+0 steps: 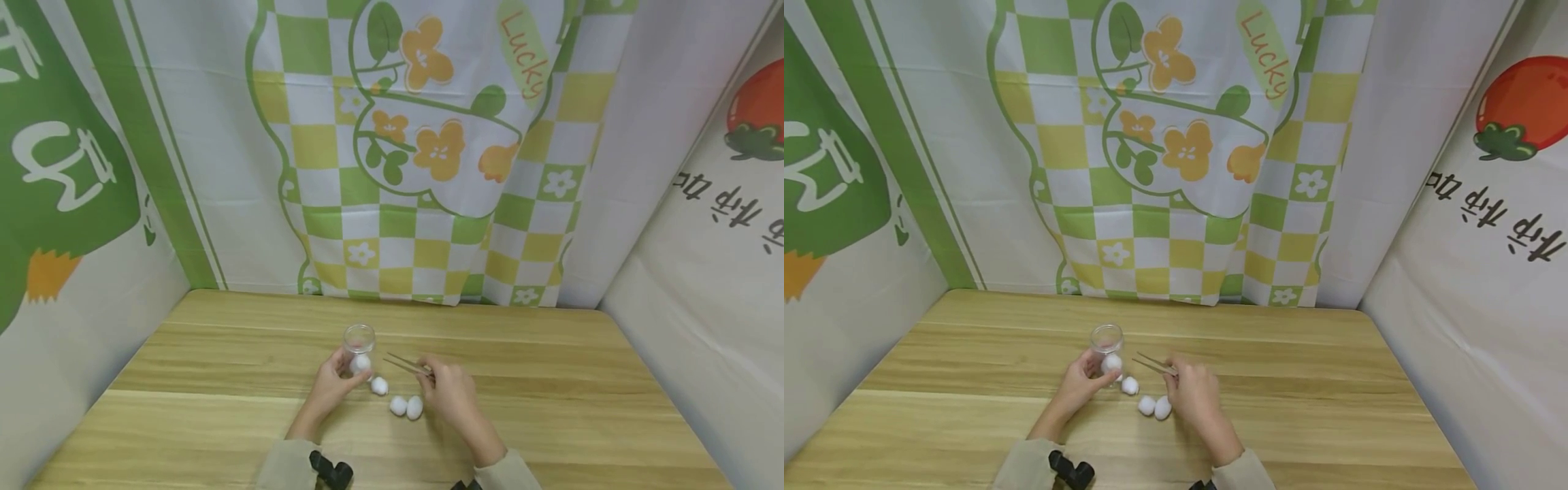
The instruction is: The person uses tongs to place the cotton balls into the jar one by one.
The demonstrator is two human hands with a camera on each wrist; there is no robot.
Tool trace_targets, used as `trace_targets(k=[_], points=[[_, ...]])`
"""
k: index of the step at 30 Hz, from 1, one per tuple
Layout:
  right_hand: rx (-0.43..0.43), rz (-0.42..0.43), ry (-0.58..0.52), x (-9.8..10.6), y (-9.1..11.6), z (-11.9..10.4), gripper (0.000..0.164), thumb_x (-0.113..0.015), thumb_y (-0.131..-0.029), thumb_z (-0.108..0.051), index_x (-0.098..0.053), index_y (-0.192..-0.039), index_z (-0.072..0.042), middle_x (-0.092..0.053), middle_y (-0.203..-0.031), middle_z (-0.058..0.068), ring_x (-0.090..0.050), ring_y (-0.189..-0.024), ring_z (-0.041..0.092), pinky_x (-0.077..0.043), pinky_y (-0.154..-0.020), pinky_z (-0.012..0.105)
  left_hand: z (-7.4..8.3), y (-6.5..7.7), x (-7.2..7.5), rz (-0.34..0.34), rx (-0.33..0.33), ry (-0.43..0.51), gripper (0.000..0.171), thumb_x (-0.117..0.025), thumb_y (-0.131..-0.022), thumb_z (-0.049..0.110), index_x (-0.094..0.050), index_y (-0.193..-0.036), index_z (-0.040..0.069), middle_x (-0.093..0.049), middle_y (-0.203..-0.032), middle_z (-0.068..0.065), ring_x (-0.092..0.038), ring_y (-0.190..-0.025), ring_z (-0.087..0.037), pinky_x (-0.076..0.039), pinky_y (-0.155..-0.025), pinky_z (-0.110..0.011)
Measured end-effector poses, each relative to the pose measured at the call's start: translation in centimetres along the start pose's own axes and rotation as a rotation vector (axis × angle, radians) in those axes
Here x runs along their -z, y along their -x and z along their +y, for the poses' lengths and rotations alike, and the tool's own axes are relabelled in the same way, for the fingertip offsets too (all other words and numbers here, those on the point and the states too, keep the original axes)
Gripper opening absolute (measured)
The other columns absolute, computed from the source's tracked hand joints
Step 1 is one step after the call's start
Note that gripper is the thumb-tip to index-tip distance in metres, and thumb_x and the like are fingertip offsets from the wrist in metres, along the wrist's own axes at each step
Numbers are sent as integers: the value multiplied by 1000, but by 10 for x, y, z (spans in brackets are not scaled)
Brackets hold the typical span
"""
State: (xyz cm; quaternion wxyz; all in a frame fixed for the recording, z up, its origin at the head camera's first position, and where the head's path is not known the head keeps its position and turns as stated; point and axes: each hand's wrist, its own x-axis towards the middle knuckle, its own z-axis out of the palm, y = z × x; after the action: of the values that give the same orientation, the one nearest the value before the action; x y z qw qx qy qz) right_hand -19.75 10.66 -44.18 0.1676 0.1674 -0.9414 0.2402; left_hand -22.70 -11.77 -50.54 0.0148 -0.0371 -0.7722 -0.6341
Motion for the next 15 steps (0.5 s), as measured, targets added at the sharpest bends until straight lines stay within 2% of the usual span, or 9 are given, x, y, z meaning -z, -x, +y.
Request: trace_targets(k=[9, 15], points=[[13, -35, 2, -4, 4, 0, 14, -70, -84, -9, -70, -98, -8, -62, -58, -2, -35, -46, -1, -21, -39, 8, 2, 0, 0, -11, 8, 18, 60, -73, -84, 13, -47, -136, 2, -55, -138, -21, -49, -133, -38, -35, -117, -52], [40, -55, 2, -5, 6, 2, 13, -70, -85, -9, -69, -98, -6, -70, -65, 3, -43, -47, -3, -25, -39, 6, 2, 0, 0, -13, 10, 22, 61, -73, -84, 13, -46, -137, 2, -54, -139, -21, -49, -134, -38, -35, -117, -52]])
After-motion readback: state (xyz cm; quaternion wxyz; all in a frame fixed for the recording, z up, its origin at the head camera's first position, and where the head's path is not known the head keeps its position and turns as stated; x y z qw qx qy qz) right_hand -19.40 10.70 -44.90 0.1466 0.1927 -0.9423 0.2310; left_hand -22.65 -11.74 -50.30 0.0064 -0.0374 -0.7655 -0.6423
